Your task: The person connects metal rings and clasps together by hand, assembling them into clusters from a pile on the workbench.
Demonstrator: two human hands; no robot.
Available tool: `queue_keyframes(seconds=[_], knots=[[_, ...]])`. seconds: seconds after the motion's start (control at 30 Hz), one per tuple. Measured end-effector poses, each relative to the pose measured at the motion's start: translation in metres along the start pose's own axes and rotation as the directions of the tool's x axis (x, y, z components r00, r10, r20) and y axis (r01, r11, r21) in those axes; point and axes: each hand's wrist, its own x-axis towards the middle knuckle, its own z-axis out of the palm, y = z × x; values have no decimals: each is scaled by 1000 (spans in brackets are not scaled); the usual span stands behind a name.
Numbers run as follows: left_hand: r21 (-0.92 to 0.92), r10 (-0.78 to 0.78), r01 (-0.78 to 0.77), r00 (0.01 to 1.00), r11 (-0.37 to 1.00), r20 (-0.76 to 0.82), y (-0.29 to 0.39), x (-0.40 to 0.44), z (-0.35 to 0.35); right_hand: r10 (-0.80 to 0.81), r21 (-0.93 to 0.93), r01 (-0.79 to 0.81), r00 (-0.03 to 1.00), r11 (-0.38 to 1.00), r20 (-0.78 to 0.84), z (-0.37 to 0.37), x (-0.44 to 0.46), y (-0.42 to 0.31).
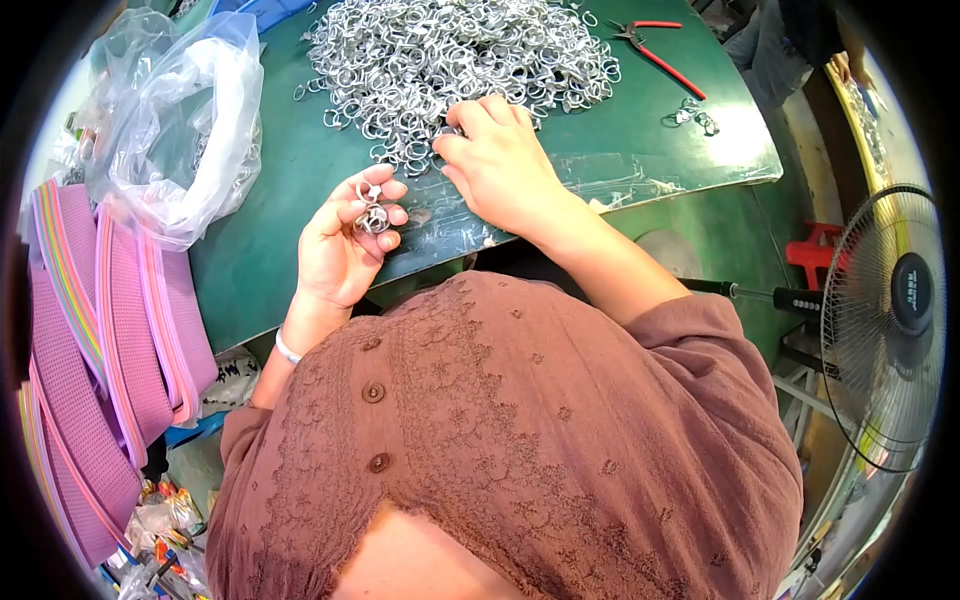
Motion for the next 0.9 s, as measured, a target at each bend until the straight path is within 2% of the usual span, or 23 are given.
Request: queue_keyframes(seconds=[0.2,0.37,0.67,0.77,0.9], knots=[[-36,-1,2,1000,999,31,-1,0,-5,64,40,-64,998,997,-10,2,1,-5],[146,-8,17,998,989,-64,-3,-1,2,95,179,-77,991,981,-94,5,0,-4],[283,9,26,993,959,-122,-5,-1,19,12,349,65,977,935,-215,-2,4,-19],[294,21,16,992,956,-123,-5,0,21,-10,363,95,974,927,-228,2,3,-23],[314,32,4,994,950,-108,-7,1,20,-135,274,201,961,940,-242,-3,4,-24]])
